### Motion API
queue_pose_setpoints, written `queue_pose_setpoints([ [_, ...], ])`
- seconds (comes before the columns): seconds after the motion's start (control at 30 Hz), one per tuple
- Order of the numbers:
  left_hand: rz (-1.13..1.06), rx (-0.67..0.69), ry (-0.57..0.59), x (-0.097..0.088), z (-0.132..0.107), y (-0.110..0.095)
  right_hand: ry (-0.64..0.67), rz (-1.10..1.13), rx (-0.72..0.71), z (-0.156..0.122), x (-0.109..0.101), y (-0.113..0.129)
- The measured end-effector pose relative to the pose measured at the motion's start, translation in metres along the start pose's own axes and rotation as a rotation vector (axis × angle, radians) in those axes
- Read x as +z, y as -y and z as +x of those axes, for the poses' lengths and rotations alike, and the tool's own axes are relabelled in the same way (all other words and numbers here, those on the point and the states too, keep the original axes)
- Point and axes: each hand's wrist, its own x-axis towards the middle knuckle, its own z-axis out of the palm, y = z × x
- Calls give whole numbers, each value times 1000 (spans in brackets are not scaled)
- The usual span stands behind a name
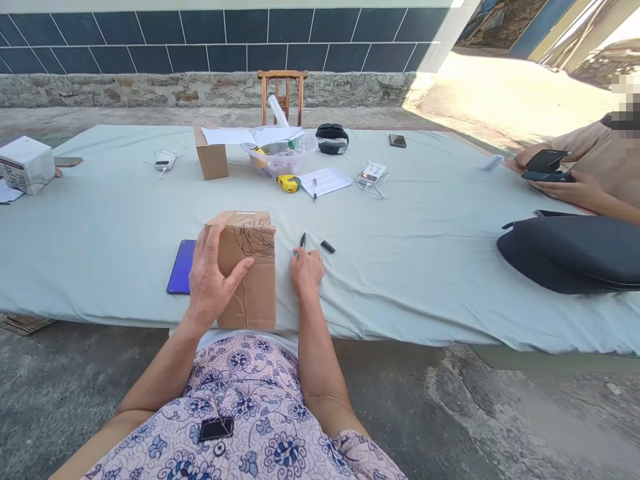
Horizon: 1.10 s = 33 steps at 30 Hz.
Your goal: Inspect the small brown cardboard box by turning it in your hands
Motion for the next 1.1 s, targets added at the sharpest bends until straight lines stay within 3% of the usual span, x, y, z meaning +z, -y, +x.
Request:
queue_pose_setpoints([
  [0.37, 45, -142, -35, -2, 40, -25, 20, -19, 15, -4, -8, 0],
  [0.63, 109, -145, -53, -2, 44, -31, -11, 88, 8, -2, -1, -4],
  [0.93, 128, -166, -66, 1, 43, -31, -73, 494, -57, -1, -2, -8],
  [1.1, 83, -124, -52, 2, 41, -25, -61, 795, -104, -5, -14, -3],
])
